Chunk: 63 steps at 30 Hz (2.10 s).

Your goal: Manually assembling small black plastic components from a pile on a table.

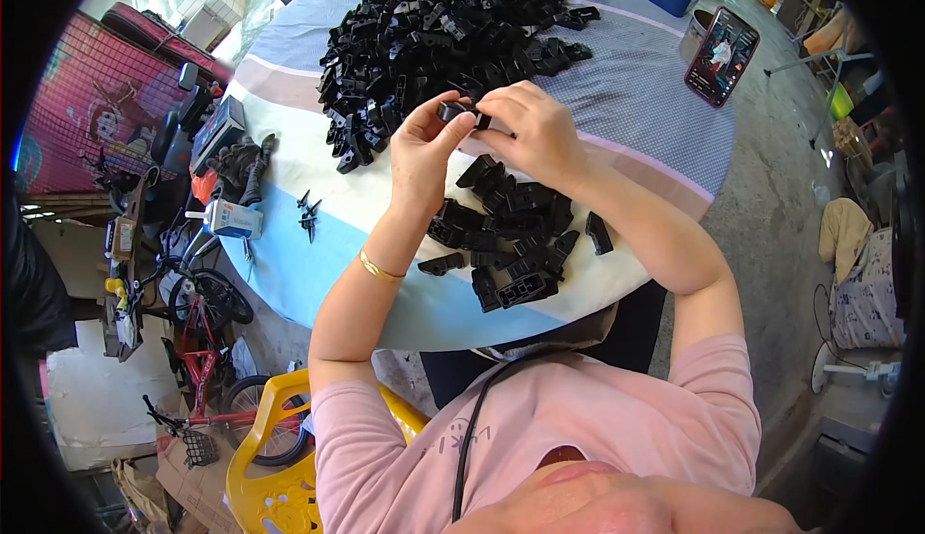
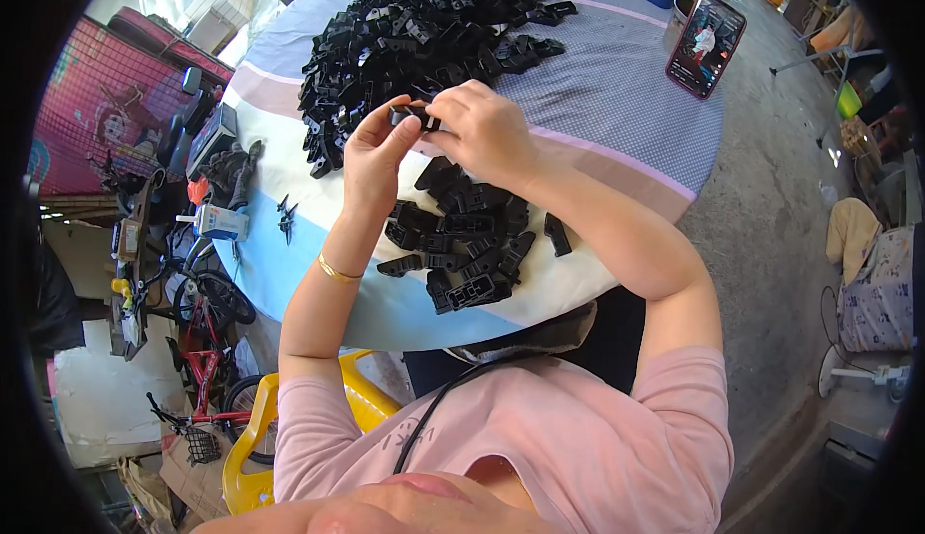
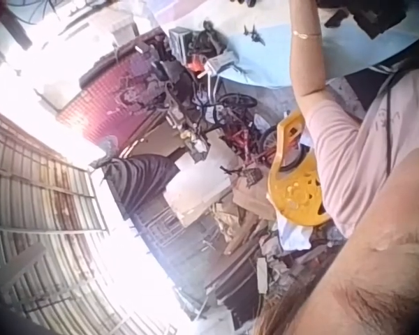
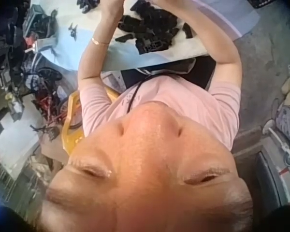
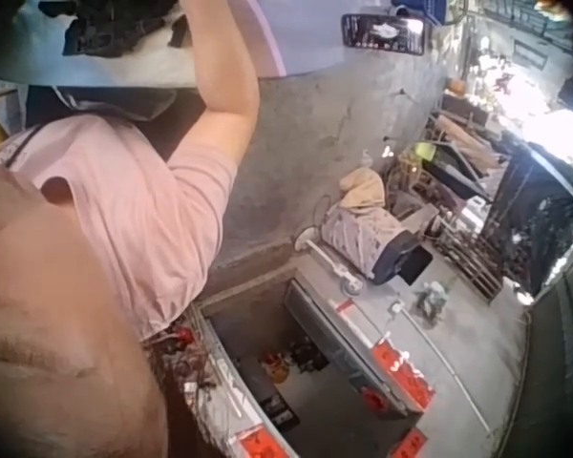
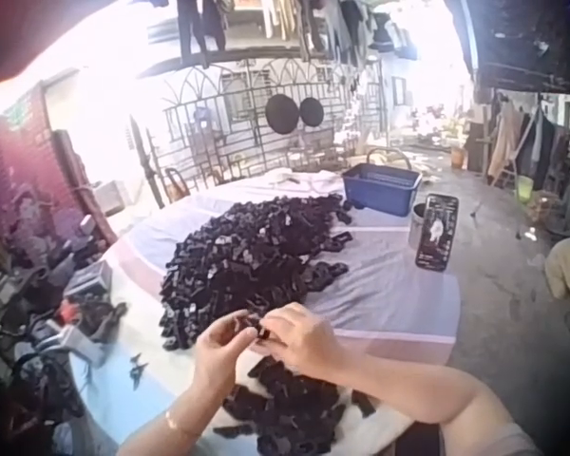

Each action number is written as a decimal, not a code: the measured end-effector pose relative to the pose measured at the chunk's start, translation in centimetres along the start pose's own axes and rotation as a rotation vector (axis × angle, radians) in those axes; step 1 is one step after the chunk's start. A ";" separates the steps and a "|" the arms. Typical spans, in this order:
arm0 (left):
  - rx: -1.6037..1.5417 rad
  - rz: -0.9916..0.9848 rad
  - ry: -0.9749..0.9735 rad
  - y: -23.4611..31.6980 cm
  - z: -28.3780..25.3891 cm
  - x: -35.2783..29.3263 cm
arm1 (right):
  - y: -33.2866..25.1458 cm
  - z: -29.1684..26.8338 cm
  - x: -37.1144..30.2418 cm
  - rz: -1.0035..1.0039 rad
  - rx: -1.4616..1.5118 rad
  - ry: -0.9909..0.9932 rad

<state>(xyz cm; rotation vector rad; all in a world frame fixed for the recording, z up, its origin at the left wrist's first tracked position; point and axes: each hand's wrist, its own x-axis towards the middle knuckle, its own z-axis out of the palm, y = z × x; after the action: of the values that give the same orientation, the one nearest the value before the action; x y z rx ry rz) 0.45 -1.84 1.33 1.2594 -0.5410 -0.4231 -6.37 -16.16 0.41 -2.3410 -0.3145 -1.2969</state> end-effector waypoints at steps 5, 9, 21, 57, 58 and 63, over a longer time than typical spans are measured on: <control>0.087 0.022 0.015 0.3 -1.4 -0.4 | -0.1 0.1 0.2 0.178 0.321 -0.118; 0.492 0.117 -0.349 2.7 -0.5 -1.0 | 5.3 0.0 0.3 0.376 0.456 -0.163; 0.936 0.638 -0.355 0.7 -1.7 0.9 | 5.6 4.0 1.7 0.273 -0.245 -0.458; 0.239 0.161 -0.095 1.2 -0.4 0.1 | 0.0 -0.3 0.8 0.724 0.980 -0.204; 0.239 0.162 -0.097 1.2 -0.5 0.2 | 0.0 -0.5 0.9 0.785 1.024 -0.200; -0.056 0.014 -0.173 1.1 -1.3 0.5 | -0.5 -0.5 0.9 0.641 0.913 -0.172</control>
<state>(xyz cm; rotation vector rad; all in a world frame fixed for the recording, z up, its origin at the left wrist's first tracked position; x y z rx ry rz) 1.62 -0.86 2.25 1.1714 -0.6797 -0.5356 -6.42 -16.00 1.57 -1.5507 -0.1346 -0.4728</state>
